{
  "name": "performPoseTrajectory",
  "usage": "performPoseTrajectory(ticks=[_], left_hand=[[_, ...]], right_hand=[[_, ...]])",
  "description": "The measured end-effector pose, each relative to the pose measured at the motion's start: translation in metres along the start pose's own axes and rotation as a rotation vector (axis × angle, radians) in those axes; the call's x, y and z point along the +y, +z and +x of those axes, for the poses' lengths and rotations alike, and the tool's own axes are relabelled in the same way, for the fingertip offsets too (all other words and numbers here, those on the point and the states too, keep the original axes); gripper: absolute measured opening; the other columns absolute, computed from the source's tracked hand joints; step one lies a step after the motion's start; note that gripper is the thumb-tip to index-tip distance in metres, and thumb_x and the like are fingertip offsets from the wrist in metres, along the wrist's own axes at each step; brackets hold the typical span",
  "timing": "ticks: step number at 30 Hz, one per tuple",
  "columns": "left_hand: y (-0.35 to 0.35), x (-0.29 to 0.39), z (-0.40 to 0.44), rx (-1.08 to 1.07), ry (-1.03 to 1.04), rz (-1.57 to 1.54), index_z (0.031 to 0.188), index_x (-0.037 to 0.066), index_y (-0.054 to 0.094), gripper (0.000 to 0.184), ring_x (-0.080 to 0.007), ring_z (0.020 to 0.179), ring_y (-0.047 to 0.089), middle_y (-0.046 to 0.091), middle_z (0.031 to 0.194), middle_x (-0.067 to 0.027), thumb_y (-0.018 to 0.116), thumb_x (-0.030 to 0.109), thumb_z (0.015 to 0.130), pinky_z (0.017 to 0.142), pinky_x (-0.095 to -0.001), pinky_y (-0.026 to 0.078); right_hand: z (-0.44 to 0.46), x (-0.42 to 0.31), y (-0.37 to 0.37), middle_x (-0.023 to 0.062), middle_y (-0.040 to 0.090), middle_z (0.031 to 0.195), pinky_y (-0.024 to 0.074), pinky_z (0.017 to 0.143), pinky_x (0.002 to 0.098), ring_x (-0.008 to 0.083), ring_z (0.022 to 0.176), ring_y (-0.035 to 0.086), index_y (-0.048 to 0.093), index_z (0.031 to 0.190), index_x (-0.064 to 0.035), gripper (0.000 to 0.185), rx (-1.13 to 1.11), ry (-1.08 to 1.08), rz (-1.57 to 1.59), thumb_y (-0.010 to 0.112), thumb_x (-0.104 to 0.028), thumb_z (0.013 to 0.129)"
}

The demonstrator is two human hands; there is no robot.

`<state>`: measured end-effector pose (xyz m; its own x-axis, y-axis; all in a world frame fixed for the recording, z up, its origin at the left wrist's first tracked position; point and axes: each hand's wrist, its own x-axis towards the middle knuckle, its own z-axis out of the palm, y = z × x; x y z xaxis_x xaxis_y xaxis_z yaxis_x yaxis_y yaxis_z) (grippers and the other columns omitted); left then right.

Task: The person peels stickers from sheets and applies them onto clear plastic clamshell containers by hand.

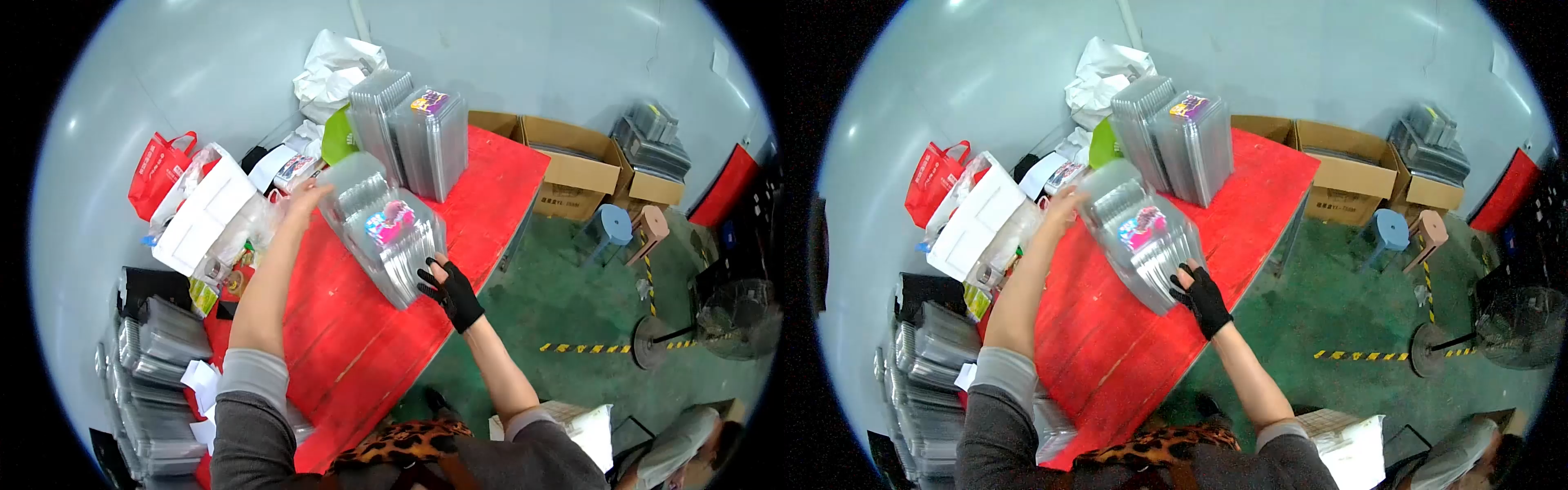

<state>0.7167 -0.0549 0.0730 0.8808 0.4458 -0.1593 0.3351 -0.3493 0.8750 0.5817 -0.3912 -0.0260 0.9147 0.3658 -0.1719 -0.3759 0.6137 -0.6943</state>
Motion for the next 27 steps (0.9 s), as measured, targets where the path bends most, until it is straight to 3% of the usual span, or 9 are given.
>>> performPoseTrajectory(ticks=[1,3,7,8,11,13,14,18,27], left_hand=[[0.015,-0.007,0.004,0.035,0.061,-0.089,0.141,0.011,0.039,0.074,-0.0294,0.125,0.044,0.046,0.138,-0.0145,0.07,0.038,0.08,0.094,-0.0494,0.041],[0.038,-0.034,0.016,0.117,0.172,-0.266,0.143,0.008,0.036,0.077,-0.0288,0.125,0.046,0.044,0.14,-0.0172,0.07,0.037,0.079,0.098,-0.0366,0.041],[0.025,-0.048,-0.04,0.221,-0.02,-0.296,0.142,0.007,0.037,0.074,-0.0264,0.118,0.051,0.05,0.133,-0.0158,0.068,0.042,0.084,0.093,-0.0361,0.045],[0.016,-0.055,-0.055,0.173,-0.076,-0.251,0.137,0.007,0.045,0.062,-0.0227,0.104,0.059,0.059,0.121,-0.0147,0.064,0.04,0.088,0.085,-0.035,0.049],[-0.009,-0.151,-0.078,0.22,0.202,-0.022,0.125,0.006,0.056,0.046,-0.0188,0.092,0.062,0.064,0.11,-0.0123,0.064,0.033,0.089,0.076,-0.0319,0.051],[-0.044,-0.167,-0.14,0.129,0.263,0.181,0.114,0.005,0.062,0.033,-0.0157,0.092,0.062,0.064,0.107,-0.0119,0.065,0.024,0.088,0.076,-0.0286,0.053],[-0.055,-0.208,-0.153,0.13,0.415,0.107,0.111,0.005,0.063,0.029,-0.0164,0.094,0.062,0.063,0.108,-0.0112,0.068,0.017,0.085,0.077,-0.0289,0.054],[-0.124,-0.215,-0.279,0.194,0.294,0.169,0.108,0.006,0.064,0.025,-0.0185,0.093,0.063,0.062,0.11,-0.0085,0.067,0.013,0.084,0.078,-0.0288,0.053],[-0.261,-0.339,-0.461,0.864,-0.035,0.142,0.096,0.002,0.069,0.014,-0.022,0.085,0.065,0.068,0.097,-0.0117,0.062,0.009,0.085,0.072,-0.0314,0.053]], right_hand=[[-0.006,0.002,-0.006,0.0154,0.037,0.142,0.0472,0.097,0.0387,0.0273,0.121,0.05,0.015,0.147,0.0013,0.086,-0.008,0.006,-0.011,0.068,-0.031,0.088],[-0.02,0.007,-0.022,0.0151,0.047,0.134,0.0492,0.093,0.0381,0.0273,0.117,0.054,0.034,0.141,-0.0009,0.065,0.086,-0.012,-0.056,0.063,-0.029,0.091],[-0.042,0.024,-0.058,0.0142,0.06,0.118,0.0517,0.085,0.0379,0.0271,0.106,0.06,0.053,0.126,-0.0022,0.044,0.186,0.034,-0.147,0.06,-0.031,0.093],[-0.046,0.03,-0.063,0.014,0.061,0.116,0.0518,0.085,0.0379,0.0271,0.105,0.061,0.054,0.125,-0.0021,0.044,0.178,0.059,-0.161,0.06,-0.031,0.092],[-0.055,0.056,-0.065,0.0137,0.064,0.109,0.0529,0.082,0.0379,0.0264,0.1,0.063,0.059,0.117,-0.0015,0.041,0.144,0.161,-0.213,0.062,-0.033,0.091],[-0.056,0.08,-0.065,0.0141,0.065,0.108,0.0534,0.081,0.0381,0.0263,0.098,0.064,0.06,0.115,-0.001,0.04,0.1,0.264,-0.274,0.062,-0.033,0.091],[-0.061,0.087,-0.053,0.0148,0.065,0.108,0.0533,0.081,0.0388,0.0264,0.097,0.065,0.059,0.117,-0.001,0.044,0.053,0.295,-0.324,0.061,-0.035,0.09],[-0.067,0.135,-0.025,0.016,0.066,0.106,0.0534,0.081,0.0384,0.0272,0.097,0.065,0.059,0.117,0.0007,0.045,-0.16,0.428,-0.44,0.061,-0.036,0.091],[-0.092,0.219,0.063,0.014,0.066,0.106,0.054,0.08,0.0378,0.0252,0.096,0.065,0.06,0.116,0.0011,0.039,-0.434,0.584,-0.644,0.062,-0.03,0.091]])
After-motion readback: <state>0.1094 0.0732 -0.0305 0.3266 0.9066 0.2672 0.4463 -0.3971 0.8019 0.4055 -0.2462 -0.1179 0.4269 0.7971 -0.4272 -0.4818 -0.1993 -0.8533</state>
